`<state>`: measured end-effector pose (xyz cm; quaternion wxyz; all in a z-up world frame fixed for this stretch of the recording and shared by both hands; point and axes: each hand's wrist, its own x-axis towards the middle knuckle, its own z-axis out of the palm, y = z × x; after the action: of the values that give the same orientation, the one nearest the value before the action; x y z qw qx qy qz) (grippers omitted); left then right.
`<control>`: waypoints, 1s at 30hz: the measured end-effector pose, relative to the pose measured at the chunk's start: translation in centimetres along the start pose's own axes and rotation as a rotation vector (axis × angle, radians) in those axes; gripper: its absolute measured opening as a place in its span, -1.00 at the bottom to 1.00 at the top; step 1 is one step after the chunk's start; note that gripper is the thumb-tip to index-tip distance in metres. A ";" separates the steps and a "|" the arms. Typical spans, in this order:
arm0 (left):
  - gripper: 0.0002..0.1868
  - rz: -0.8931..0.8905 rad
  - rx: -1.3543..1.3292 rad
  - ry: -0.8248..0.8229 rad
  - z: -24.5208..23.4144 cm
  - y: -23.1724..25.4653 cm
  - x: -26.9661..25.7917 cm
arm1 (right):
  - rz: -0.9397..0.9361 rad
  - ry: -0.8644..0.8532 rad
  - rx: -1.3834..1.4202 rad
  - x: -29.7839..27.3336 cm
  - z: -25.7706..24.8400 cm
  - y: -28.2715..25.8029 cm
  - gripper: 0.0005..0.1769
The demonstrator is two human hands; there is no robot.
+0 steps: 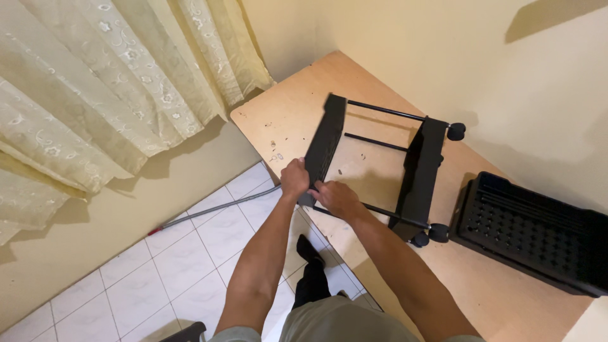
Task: The person assembles a black plastic storage shelf by inserting vertical poles into perforated trays and stacking the trays to form a multi-tier unit. The person handles trays and poles, aligns them, and secures the structure on a wooden table.
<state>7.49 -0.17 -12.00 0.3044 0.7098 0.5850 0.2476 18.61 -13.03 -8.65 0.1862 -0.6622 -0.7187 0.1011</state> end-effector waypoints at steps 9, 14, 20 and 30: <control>-0.53 0.061 0.021 0.049 0.0 -1.8 1.2 | 0.004 0.030 -0.050 0.8 -0.1 1.4 -0.50; -0.54 0.071 -0.028 0.054 0.0 -1.8 1.2 | 0.013 -0.002 -0.075 0.6 0.0 1.7 -0.58; -0.58 0.173 0.032 0.122 -0.7 -1.9 1.4 | 0.084 -0.037 -0.078 0.0 -1.3 1.3 -0.47; -0.74 0.279 -0.020 0.185 -7.1 2.8 -2.7 | 0.320 0.247 0.152 0.2 -4.1 3.9 -0.34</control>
<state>3.86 -2.19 -5.08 0.2191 0.7552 0.5038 0.3576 23.87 -12.88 -6.41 0.3038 -0.7594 -0.5664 0.1012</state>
